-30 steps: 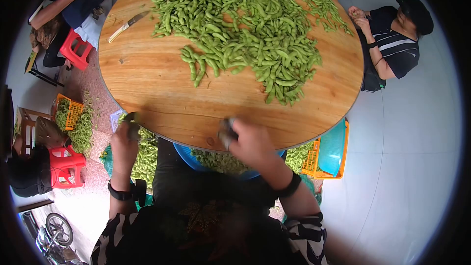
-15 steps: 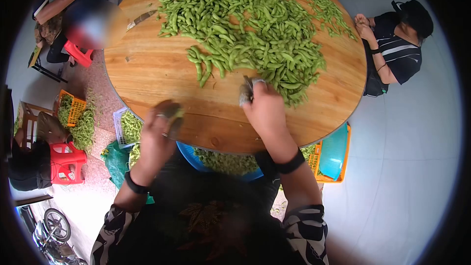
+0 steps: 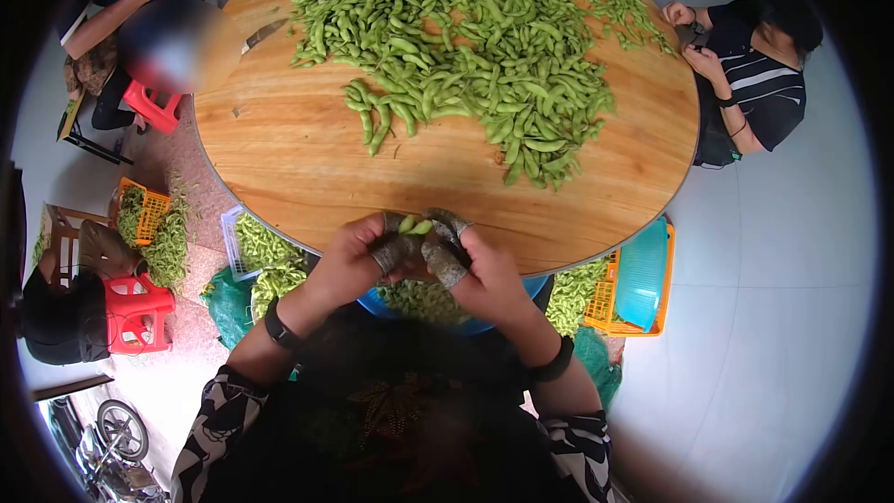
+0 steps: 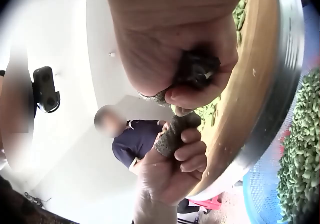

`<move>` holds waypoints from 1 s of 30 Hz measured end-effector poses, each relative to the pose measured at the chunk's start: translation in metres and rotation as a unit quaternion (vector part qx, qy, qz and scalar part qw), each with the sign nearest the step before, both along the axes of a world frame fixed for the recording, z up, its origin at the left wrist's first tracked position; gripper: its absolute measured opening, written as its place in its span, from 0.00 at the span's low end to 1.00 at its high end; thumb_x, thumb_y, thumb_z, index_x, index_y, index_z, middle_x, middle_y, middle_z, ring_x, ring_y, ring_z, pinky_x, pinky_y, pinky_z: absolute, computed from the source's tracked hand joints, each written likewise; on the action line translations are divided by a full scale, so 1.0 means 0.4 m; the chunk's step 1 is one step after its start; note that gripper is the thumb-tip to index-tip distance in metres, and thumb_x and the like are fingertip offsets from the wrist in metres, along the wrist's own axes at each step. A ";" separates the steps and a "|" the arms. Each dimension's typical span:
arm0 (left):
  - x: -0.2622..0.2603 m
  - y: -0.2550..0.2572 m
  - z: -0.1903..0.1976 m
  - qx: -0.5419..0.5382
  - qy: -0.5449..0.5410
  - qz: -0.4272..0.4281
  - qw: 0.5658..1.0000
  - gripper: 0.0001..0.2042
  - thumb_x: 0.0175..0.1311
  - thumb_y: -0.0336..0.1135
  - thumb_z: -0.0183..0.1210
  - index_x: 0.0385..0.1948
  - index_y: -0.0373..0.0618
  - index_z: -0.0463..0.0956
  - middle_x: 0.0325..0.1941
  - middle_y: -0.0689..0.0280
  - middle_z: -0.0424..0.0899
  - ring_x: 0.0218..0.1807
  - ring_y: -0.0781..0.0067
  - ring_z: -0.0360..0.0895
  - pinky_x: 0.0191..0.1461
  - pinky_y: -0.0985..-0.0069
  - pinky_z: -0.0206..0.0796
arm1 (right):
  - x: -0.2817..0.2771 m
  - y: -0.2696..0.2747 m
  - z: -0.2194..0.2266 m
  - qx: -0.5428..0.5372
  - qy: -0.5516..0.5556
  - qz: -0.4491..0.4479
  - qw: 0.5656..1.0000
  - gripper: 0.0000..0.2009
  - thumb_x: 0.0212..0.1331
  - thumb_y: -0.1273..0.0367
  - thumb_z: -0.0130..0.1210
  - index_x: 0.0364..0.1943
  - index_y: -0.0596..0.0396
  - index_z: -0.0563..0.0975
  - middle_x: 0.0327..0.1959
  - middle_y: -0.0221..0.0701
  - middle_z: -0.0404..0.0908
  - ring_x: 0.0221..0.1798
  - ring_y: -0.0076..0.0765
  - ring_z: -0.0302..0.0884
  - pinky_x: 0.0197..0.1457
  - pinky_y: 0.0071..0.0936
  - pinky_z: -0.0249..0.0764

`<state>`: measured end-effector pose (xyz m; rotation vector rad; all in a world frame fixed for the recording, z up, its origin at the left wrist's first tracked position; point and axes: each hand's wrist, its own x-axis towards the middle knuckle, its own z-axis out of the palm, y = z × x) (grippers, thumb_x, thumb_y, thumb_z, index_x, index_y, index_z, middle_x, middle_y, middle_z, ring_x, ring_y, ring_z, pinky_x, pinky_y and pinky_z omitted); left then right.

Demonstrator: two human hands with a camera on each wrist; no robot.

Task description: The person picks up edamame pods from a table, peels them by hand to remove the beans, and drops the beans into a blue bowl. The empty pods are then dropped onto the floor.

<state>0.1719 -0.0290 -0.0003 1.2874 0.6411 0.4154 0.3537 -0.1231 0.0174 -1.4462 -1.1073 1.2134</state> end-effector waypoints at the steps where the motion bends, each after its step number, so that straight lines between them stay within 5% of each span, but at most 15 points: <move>1: 0.001 -0.006 0.004 0.031 0.015 0.000 0.999 0.04 0.68 0.28 0.52 0.40 0.41 0.74 0.28 0.72 0.77 0.28 0.85 0.72 0.30 0.85 0.66 | -0.008 0.005 -0.001 0.019 0.014 -0.007 1.000 0.16 0.61 0.73 0.54 0.54 0.59 0.73 0.35 0.26 0.81 0.39 0.18 0.76 0.46 0.21 0.73; 3: 0.003 -0.014 -0.002 0.063 0.031 -0.002 0.998 0.04 0.68 0.28 0.52 0.40 0.40 0.74 0.28 0.72 0.77 0.28 0.84 0.73 0.31 0.85 0.67 | -0.013 0.015 -0.018 0.003 0.063 -0.048 0.997 0.15 0.60 0.73 0.56 0.52 0.60 0.73 0.36 0.28 0.82 0.41 0.18 0.76 0.48 0.22 0.73; 6: -0.001 -0.015 -0.017 0.103 0.007 -0.015 0.995 0.05 0.69 0.30 0.52 0.40 0.41 0.74 0.29 0.70 0.78 0.29 0.83 0.75 0.32 0.85 0.69 | -0.018 0.025 -0.017 -0.004 -0.006 -0.048 0.999 0.10 0.60 0.73 0.56 0.44 0.61 0.76 0.35 0.28 0.81 0.39 0.18 0.75 0.45 0.22 0.73; 9: -0.024 -0.012 0.012 -0.013 0.003 -0.023 1.000 0.06 0.69 0.29 0.50 0.40 0.40 0.74 0.32 0.68 0.80 0.31 0.82 0.77 0.34 0.84 0.71 | -0.022 0.030 -0.026 -0.007 0.051 -0.008 0.999 0.08 0.61 0.71 0.57 0.41 0.60 0.75 0.28 0.27 0.78 0.30 0.17 0.74 0.33 0.20 0.73; 11: -0.055 -0.010 0.013 0.002 -0.010 0.132 0.991 0.07 0.64 0.22 0.52 0.41 0.37 0.76 0.29 0.67 0.81 0.30 0.81 0.78 0.31 0.82 0.71 | -0.025 0.033 -0.021 -0.039 0.118 -0.022 0.992 0.07 0.61 0.70 0.57 0.39 0.58 0.74 0.26 0.26 0.76 0.25 0.16 0.71 0.28 0.19 0.69; 13: -0.151 0.029 -0.034 0.142 0.061 0.195 0.969 0.08 0.63 0.21 0.52 0.40 0.37 0.78 0.34 0.65 0.82 0.32 0.79 0.79 0.33 0.80 0.72 | -0.025 0.035 -0.019 -0.072 0.185 -0.037 0.979 0.07 0.61 0.69 0.57 0.38 0.57 0.73 0.23 0.25 0.74 0.21 0.15 0.69 0.23 0.17 0.66; 15: -0.222 0.068 -0.029 0.320 0.137 0.282 0.894 0.08 0.61 0.20 0.54 0.38 0.39 0.80 0.36 0.60 0.83 0.31 0.75 0.80 0.31 0.78 0.74 | -0.021 0.036 -0.021 -0.065 0.192 -0.049 0.978 0.08 0.62 0.68 0.57 0.37 0.55 0.71 0.21 0.24 0.72 0.15 0.15 0.63 0.17 0.16 0.59; 17: -0.305 0.085 0.014 0.400 0.316 0.268 0.817 0.12 0.57 0.23 0.59 0.43 0.40 0.79 0.44 0.52 0.80 0.40 0.63 0.79 0.42 0.70 0.74 | -0.020 0.038 -0.013 -0.069 0.184 -0.047 0.979 0.07 0.62 0.68 0.57 0.36 0.55 0.72 0.21 0.24 0.72 0.16 0.16 0.64 0.17 0.17 0.60; 19: -0.322 0.074 0.034 0.612 0.496 0.244 0.565 0.17 0.53 0.26 0.63 0.47 0.42 0.77 0.54 0.49 0.73 0.52 0.50 0.72 0.55 0.61 0.68 | -0.029 0.042 -0.012 -0.058 0.163 -0.039 0.984 0.08 0.61 0.68 0.58 0.33 0.56 0.72 0.21 0.24 0.72 0.16 0.14 0.63 0.17 0.17 0.59; 20: -0.314 0.064 0.043 0.571 0.460 0.274 0.622 0.21 0.51 0.30 0.65 0.49 0.44 0.75 0.61 0.51 0.66 0.60 0.42 0.63 0.65 0.50 0.52 | -0.033 0.044 -0.009 -0.059 0.165 -0.037 0.984 0.08 0.61 0.68 0.58 0.33 0.56 0.72 0.21 0.24 0.72 0.16 0.14 0.63 0.17 0.17 0.59; 21: -0.275 0.049 0.063 0.579 0.421 0.286 0.636 0.19 0.52 0.30 0.65 0.48 0.43 0.75 0.58 0.51 0.70 0.58 0.45 0.67 0.62 0.55 0.59 | -0.038 0.047 -0.004 -0.069 0.111 -0.028 0.991 0.08 0.61 0.68 0.58 0.34 0.57 0.73 0.22 0.25 0.73 0.17 0.15 0.66 0.20 0.18 0.62; 23: -0.192 -0.004 0.088 0.555 0.271 0.224 0.754 0.17 0.54 0.31 0.65 0.47 0.42 0.76 0.43 0.53 0.79 0.45 0.53 0.77 0.50 0.65 0.70 | -0.053 0.047 -0.002 -0.081 0.056 -0.017 0.995 0.08 0.61 0.68 0.58 0.34 0.59 0.74 0.23 0.25 0.74 0.19 0.16 0.68 0.22 0.19 0.65; 26: -0.095 -0.057 0.081 0.461 0.171 0.043 0.869 0.10 0.56 0.30 0.63 0.40 0.40 0.79 0.36 0.53 0.81 0.35 0.57 0.79 0.38 0.68 0.71 | -0.069 0.041 0.002 -0.027 0.012 -0.003 1.000 0.10 0.60 0.69 0.58 0.40 0.61 0.76 0.25 0.25 0.76 0.25 0.19 0.73 0.30 0.21 0.71; 29: -0.066 -0.060 0.035 0.341 0.142 0.052 0.928 0.07 0.59 0.27 0.59 0.38 0.39 0.79 0.32 0.56 0.82 0.31 0.66 0.79 0.33 0.74 0.69 | -0.056 0.022 0.008 0.019 -0.038 0.014 0.999 0.13 0.60 0.73 0.53 0.49 0.60 0.74 0.28 0.28 0.78 0.31 0.22 0.75 0.37 0.21 0.72; 30: -0.065 -0.056 0.035 0.236 0.091 0.045 0.967 0.06 0.63 0.25 0.55 0.39 0.38 0.78 0.33 0.63 0.82 0.32 0.77 0.77 0.35 0.79 0.68 | -0.051 0.008 0.015 0.020 -0.038 0.011 0.999 0.13 0.60 0.73 0.53 0.49 0.60 0.74 0.28 0.28 0.78 0.31 0.22 0.75 0.37 0.21 0.72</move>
